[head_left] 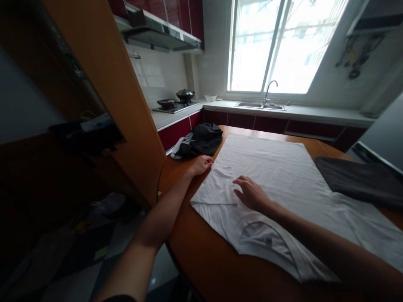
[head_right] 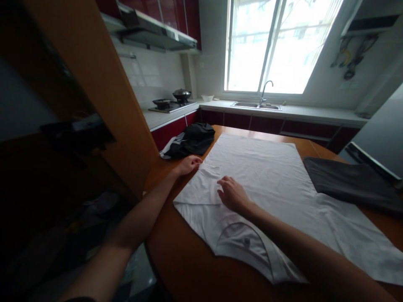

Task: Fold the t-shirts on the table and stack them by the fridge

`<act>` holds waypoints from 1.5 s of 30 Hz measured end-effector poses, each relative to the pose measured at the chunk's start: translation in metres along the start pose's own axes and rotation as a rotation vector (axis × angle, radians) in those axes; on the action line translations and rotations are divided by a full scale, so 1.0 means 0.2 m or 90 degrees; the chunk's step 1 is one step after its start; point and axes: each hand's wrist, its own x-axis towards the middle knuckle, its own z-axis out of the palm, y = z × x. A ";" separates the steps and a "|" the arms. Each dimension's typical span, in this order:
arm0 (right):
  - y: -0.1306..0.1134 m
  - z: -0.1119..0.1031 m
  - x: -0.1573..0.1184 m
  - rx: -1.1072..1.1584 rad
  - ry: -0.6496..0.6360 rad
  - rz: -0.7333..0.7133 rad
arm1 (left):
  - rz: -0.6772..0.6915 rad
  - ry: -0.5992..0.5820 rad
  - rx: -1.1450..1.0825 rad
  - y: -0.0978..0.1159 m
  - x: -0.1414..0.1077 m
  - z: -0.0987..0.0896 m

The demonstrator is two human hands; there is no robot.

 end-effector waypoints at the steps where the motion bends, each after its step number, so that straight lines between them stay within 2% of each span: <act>1: 0.02 0.01 0.10 -0.008 0.004 0.022 | -0.003 -0.001 0.002 -0.01 0.00 0.00; 5: 0.13 0.06 0.49 0.012 -0.029 0.089 | -0.029 -0.026 -0.003 -0.03 -0.03 -0.03; 8: 0.17 0.07 0.67 0.032 -0.080 0.079 | -0.040 -0.071 -0.029 -0.05 -0.05 -0.03; 14: 0.15 0.02 0.77 0.075 -0.109 0.073 | -0.052 -0.092 -0.076 -0.08 -0.05 -0.03; 17: 0.14 -0.03 0.77 0.219 -0.077 0.161 | -0.059 -0.086 -0.095 -0.09 -0.04 -0.02; 20: 0.16 -0.05 0.77 0.370 -0.012 0.308 | -0.043 -0.079 -0.106 -0.08 -0.03 -0.01; 23: 0.20 -0.03 0.74 0.375 0.012 0.356 | 0.013 -0.066 -0.093 -0.07 -0.03 0.00; 28: 0.24 0.04 0.63 0.334 0.033 0.351 | 0.055 -0.113 -0.085 -0.05 -0.05 0.02; 31: 0.24 0.04 0.51 0.163 0.056 0.301 | 0.050 -0.142 -0.069 -0.05 -0.06 0.03; 34: 0.21 0.04 0.35 0.039 -0.031 0.247 | 0.054 -0.150 -0.061 -0.05 -0.05 0.04; 36: 0.16 0.04 0.26 0.035 -0.094 0.230 | 0.061 -0.147 -0.059 -0.05 -0.05 0.04; 39: 0.08 0.07 0.16 0.047 -0.132 0.211 | 0.067 -0.150 -0.042 -0.05 -0.05 0.05; 42: 0.00 0.08 0.13 0.080 -0.112 0.206 | 0.071 -0.146 -0.018 -0.04 -0.05 0.05; 45: -0.04 0.02 0.14 0.217 -0.073 0.239 | 0.076 -0.138 0.002 -0.03 -0.06 0.06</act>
